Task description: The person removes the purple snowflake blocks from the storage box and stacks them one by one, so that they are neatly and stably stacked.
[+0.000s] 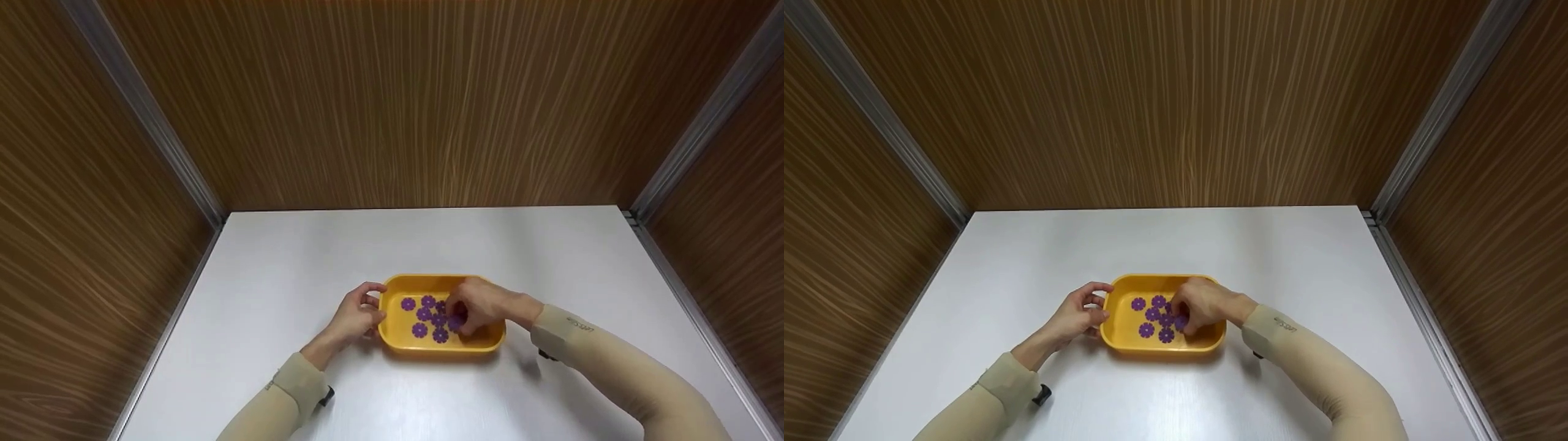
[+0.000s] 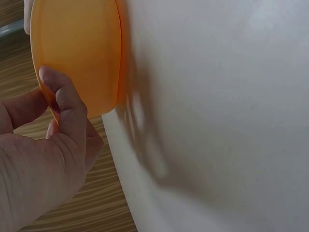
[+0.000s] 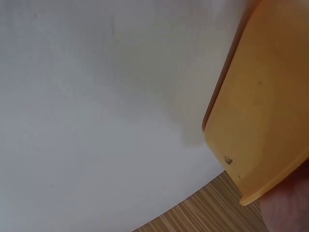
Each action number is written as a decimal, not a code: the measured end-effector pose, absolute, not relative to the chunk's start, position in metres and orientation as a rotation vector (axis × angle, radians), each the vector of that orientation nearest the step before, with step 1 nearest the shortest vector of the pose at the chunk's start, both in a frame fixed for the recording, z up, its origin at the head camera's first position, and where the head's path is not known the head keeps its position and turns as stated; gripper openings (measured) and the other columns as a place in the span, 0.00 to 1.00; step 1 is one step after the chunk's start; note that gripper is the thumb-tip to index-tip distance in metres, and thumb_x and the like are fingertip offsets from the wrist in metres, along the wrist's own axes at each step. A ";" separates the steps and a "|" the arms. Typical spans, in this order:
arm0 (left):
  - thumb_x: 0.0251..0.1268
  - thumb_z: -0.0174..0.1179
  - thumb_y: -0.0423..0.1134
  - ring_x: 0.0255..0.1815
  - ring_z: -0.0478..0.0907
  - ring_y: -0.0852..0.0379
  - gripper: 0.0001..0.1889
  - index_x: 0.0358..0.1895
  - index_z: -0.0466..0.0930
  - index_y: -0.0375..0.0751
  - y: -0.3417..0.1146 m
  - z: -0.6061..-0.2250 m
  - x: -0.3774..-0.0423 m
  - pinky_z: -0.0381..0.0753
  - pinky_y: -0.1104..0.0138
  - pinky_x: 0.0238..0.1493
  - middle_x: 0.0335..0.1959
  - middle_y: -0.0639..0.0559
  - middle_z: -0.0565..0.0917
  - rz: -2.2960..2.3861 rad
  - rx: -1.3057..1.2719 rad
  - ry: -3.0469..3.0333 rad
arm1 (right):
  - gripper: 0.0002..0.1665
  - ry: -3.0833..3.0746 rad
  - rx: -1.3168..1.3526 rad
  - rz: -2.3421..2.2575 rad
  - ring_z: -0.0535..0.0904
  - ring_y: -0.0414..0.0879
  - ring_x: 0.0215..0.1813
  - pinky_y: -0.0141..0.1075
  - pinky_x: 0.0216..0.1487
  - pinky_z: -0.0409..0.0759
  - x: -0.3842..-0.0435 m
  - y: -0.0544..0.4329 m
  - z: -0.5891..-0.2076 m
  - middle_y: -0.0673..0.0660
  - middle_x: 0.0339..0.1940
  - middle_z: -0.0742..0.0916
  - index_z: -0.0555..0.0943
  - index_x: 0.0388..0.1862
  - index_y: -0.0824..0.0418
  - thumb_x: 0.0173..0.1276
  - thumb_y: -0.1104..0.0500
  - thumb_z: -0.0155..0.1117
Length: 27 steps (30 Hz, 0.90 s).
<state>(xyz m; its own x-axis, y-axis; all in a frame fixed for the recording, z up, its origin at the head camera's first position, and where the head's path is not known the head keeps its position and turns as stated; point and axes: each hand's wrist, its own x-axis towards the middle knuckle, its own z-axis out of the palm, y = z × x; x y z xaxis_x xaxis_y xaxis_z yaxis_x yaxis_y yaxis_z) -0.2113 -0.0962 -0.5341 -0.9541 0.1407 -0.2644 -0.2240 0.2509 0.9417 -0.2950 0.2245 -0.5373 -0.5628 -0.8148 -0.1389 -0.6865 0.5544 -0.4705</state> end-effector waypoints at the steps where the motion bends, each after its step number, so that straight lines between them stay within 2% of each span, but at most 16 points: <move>1: 0.68 0.64 0.25 0.33 0.79 0.57 0.30 0.74 0.77 0.42 -0.096 -0.534 -0.211 0.88 0.66 0.30 0.51 0.43 0.76 1.756 -0.079 2.231 | 0.18 2.443 -1.231 -0.558 0.85 0.37 0.41 0.31 0.48 0.90 -0.295 0.226 -0.537 0.48 0.43 0.94 0.96 0.46 0.52 0.58 0.53 0.92; 5: 0.69 0.64 0.25 0.33 0.79 0.56 0.30 0.74 0.77 0.42 -0.096 -0.534 -0.211 0.89 0.66 0.31 0.52 0.42 0.76 1.758 -0.085 2.226 | 0.21 2.410 -1.265 -0.685 0.87 0.37 0.41 0.29 0.48 0.91 -0.295 0.232 -0.535 0.51 0.44 0.96 0.97 0.50 0.56 0.58 0.55 0.92; 10: 0.67 0.64 0.23 0.33 0.79 0.56 0.31 0.74 0.76 0.40 -0.095 -0.534 -0.210 0.87 0.68 0.28 0.50 0.43 0.76 1.784 -0.077 2.213 | 0.22 2.381 -1.359 -0.820 0.88 0.39 0.39 0.28 0.43 0.89 -0.296 0.238 -0.532 0.55 0.41 0.97 0.97 0.49 0.60 0.54 0.59 0.93; 15: 0.66 0.64 0.23 0.33 0.78 0.56 0.31 0.74 0.77 0.40 -0.095 -0.533 -0.210 0.85 0.68 0.27 0.50 0.44 0.76 1.795 -0.084 2.208 | 0.21 2.351 -1.373 -0.900 0.90 0.40 0.38 0.29 0.41 0.91 -0.295 0.243 -0.529 0.56 0.41 0.97 0.96 0.49 0.63 0.54 0.64 0.90; 20: 0.67 0.64 0.23 0.33 0.78 0.56 0.31 0.73 0.77 0.40 -0.095 -0.533 -0.210 0.85 0.67 0.28 0.49 0.44 0.76 1.792 -0.079 2.215 | 0.21 2.360 -1.348 -0.938 0.91 0.40 0.39 0.34 0.44 0.95 -0.293 0.248 -0.526 0.56 0.43 0.97 0.96 0.49 0.64 0.54 0.65 0.89; 27: 0.68 0.64 0.23 0.34 0.80 0.55 0.30 0.74 0.78 0.42 -0.095 -0.533 -0.210 0.89 0.65 0.31 0.50 0.44 0.76 1.755 -0.088 2.239 | 0.23 2.377 -1.294 -0.977 0.93 0.43 0.43 0.34 0.47 0.95 -0.290 0.257 -0.521 0.56 0.47 0.98 0.96 0.51 0.63 0.55 0.65 0.90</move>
<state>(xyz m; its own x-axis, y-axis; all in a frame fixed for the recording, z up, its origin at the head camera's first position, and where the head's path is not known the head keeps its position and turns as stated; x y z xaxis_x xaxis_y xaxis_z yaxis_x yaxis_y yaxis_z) -0.2100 -0.0952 -0.5332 -0.9549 0.1318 -0.2662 -0.2269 0.2543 0.9401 -0.2897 0.2565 -0.5211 -0.5680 -0.8186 0.0847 -0.6415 0.3760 -0.6687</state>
